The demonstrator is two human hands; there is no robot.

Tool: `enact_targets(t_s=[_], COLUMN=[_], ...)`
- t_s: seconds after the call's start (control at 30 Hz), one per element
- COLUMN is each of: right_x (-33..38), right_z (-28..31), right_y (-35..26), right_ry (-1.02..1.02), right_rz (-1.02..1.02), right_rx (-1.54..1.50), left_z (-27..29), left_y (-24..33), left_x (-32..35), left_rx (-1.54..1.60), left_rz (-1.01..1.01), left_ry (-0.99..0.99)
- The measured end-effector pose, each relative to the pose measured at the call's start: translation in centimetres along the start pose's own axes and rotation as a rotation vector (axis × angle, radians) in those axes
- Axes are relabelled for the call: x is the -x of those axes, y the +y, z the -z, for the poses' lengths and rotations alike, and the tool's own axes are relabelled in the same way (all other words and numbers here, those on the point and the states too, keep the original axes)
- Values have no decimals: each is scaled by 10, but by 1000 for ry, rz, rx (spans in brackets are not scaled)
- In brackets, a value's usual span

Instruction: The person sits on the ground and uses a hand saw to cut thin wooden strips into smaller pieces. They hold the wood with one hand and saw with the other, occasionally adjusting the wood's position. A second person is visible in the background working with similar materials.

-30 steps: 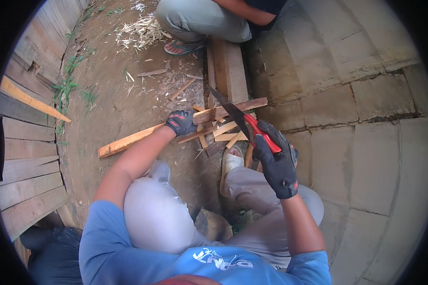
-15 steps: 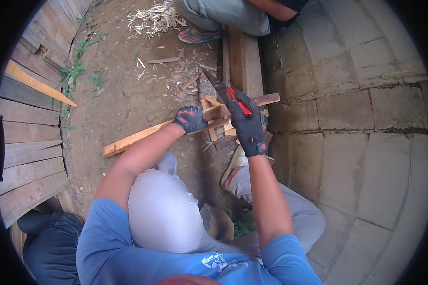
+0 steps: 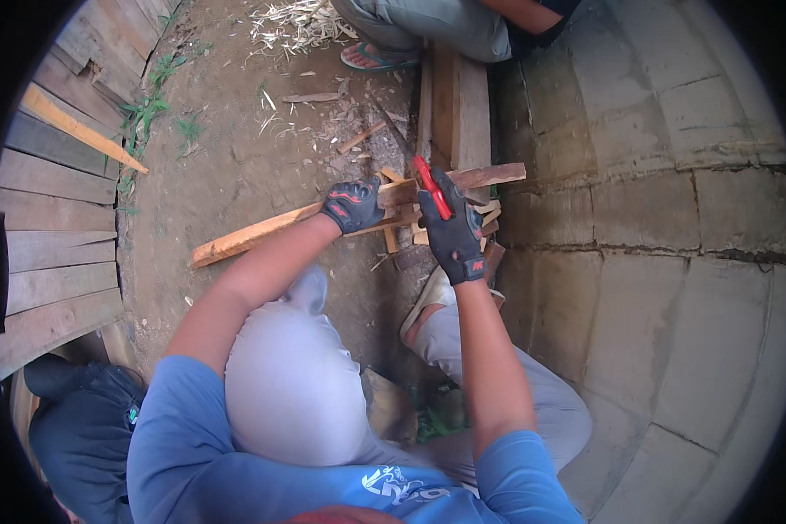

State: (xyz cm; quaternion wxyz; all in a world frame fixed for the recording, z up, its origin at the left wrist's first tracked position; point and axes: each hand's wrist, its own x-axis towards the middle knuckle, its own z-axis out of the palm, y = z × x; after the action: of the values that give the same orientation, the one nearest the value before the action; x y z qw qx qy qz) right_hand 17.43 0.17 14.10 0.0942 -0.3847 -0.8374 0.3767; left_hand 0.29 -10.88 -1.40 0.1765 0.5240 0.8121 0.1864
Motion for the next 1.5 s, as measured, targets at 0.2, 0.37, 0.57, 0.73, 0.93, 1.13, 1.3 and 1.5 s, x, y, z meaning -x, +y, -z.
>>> enact_targets(t_s=[0.2,0.37,0.57,0.73,0.93,1.13,1.3,1.5], right_x=[2,-4,-17,7,22,-12,-41,-35], right_z=[-8,-16,-1,8,16,7,-15,-18], right_y=[9,9,-1,16,8,1,19,25], right_ry=[102,43,137,236,242,212,187,179], right_rz=[129,-4,-108,-45,118,79,149,147], right_rx=[-142,-362,-404,-307,-103,-100,-75,-93], left_z=[-1,2,10,-1,0,5,9,2], left_y=[7,8,13,5,0,4,4,-2], left_x=[-2,-1,-2,-1,-6,-6,-9,-7], left_rx=[16,60,71,88,65,90,93,83], left_rz=[-1,75,104,94,80,82,69,59], left_ry=[113,9,-21,22,16,-14,-18,-3])
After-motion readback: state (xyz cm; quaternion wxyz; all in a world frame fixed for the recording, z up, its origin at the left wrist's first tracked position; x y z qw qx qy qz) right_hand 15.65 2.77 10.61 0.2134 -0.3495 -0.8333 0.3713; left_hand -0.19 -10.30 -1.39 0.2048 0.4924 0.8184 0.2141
